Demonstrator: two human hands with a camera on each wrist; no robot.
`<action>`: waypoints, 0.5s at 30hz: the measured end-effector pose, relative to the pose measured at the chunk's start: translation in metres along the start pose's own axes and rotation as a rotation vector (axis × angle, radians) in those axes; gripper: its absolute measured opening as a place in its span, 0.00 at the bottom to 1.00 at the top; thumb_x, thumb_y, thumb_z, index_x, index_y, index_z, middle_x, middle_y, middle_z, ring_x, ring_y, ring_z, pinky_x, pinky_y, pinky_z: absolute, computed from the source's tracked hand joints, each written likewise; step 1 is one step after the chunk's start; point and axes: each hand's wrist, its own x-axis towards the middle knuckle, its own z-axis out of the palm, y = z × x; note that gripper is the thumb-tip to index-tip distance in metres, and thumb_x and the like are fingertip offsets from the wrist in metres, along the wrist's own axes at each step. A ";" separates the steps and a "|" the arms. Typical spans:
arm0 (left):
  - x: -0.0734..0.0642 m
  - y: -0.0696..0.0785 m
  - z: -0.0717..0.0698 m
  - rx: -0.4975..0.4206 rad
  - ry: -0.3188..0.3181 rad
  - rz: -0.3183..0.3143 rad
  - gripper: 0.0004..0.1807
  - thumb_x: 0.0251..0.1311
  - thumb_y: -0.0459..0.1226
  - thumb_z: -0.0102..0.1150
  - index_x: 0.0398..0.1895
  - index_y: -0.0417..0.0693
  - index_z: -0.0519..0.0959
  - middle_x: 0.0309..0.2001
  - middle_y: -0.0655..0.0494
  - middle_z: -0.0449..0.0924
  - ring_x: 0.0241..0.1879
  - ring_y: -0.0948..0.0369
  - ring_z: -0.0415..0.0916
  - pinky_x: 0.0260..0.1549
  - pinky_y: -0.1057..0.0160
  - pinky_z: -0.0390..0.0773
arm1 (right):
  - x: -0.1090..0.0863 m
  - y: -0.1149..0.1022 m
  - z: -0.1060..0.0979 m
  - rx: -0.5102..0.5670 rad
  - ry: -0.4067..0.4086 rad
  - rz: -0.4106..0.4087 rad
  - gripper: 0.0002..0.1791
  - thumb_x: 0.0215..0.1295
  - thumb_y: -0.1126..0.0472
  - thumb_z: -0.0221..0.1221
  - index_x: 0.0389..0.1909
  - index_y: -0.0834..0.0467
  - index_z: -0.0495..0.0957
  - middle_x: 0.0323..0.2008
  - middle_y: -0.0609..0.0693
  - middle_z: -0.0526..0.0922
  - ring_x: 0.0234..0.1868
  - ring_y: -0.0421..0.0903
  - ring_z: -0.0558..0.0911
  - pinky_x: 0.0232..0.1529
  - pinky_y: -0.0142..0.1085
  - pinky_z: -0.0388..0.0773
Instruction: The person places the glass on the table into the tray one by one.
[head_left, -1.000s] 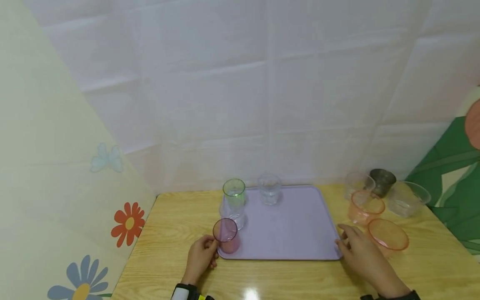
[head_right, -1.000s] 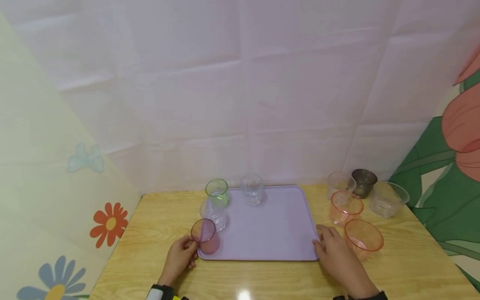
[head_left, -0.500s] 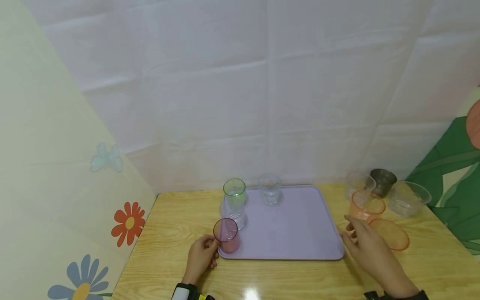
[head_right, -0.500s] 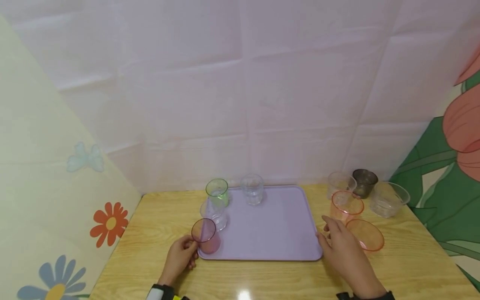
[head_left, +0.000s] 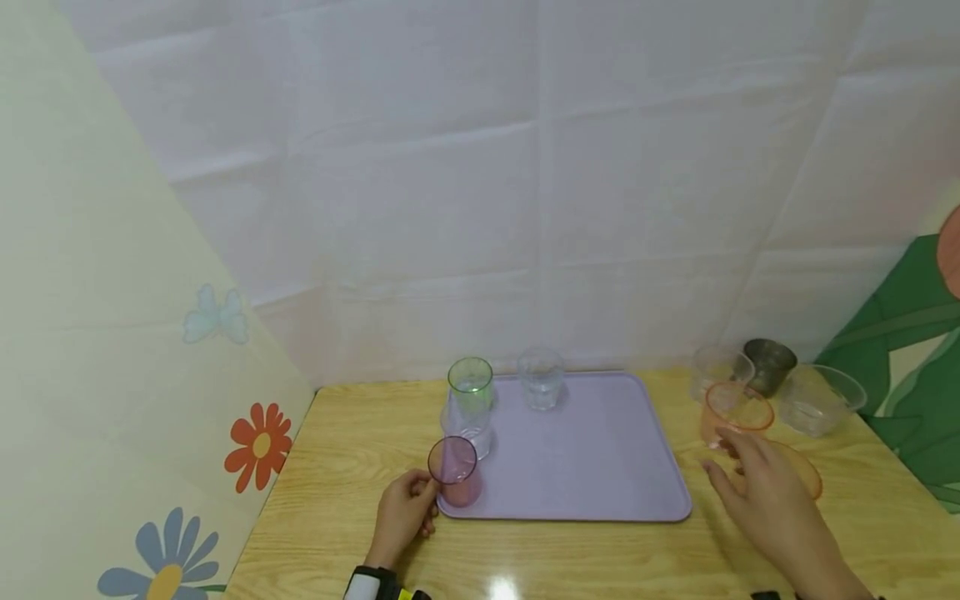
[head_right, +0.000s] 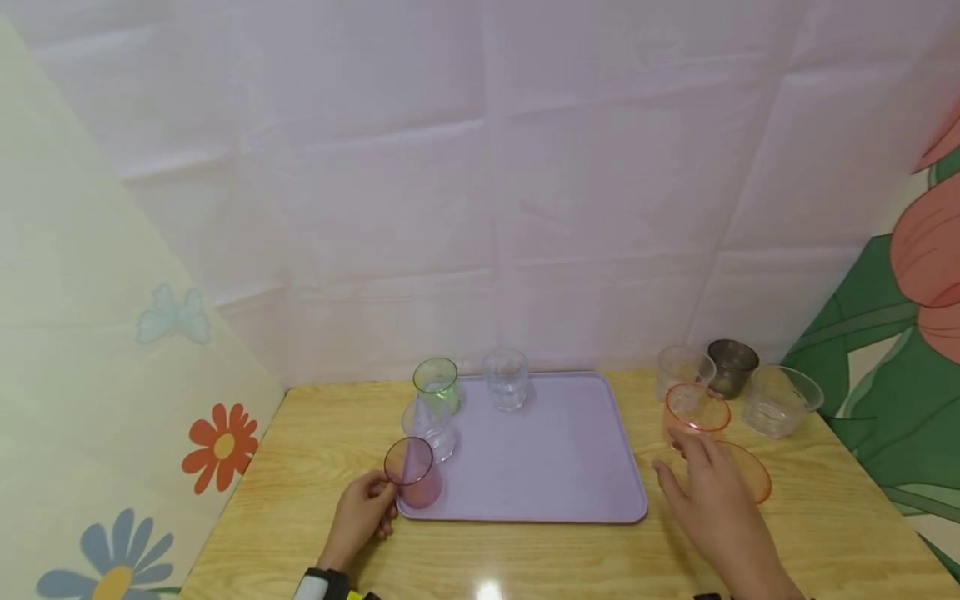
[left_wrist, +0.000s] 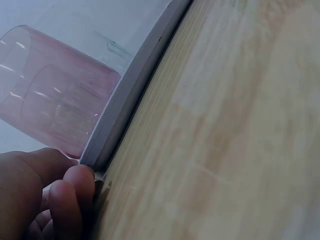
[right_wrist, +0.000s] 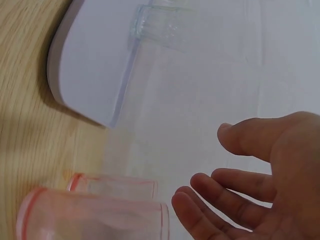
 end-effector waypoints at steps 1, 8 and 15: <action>0.000 0.000 0.000 0.000 0.000 0.004 0.06 0.63 0.38 0.59 0.37 0.44 0.79 0.16 0.55 0.77 0.07 0.62 0.71 0.05 0.63 0.76 | 0.000 0.002 -0.001 -0.008 0.042 -0.026 0.27 0.42 0.68 0.69 0.46 0.73 0.74 0.36 0.66 0.78 0.34 0.63 0.77 0.28 0.57 0.76; 0.001 0.000 -0.001 -0.003 0.004 0.014 0.06 0.63 0.39 0.59 0.37 0.44 0.79 0.16 0.55 0.77 0.06 0.63 0.71 0.04 0.63 0.76 | -0.003 0.015 -0.006 0.003 0.152 -0.094 0.29 0.35 0.68 0.67 0.44 0.73 0.74 0.37 0.70 0.76 0.38 0.70 0.73 0.37 0.62 0.69; 0.001 -0.002 0.000 0.000 0.001 -0.011 0.06 0.63 0.39 0.59 0.37 0.47 0.79 0.16 0.55 0.77 0.07 0.62 0.71 0.06 0.61 0.77 | -0.007 0.027 -0.012 -0.048 0.204 -0.106 0.44 0.59 0.31 0.52 0.41 0.75 0.74 0.43 0.76 0.72 0.40 0.75 0.68 0.39 0.68 0.64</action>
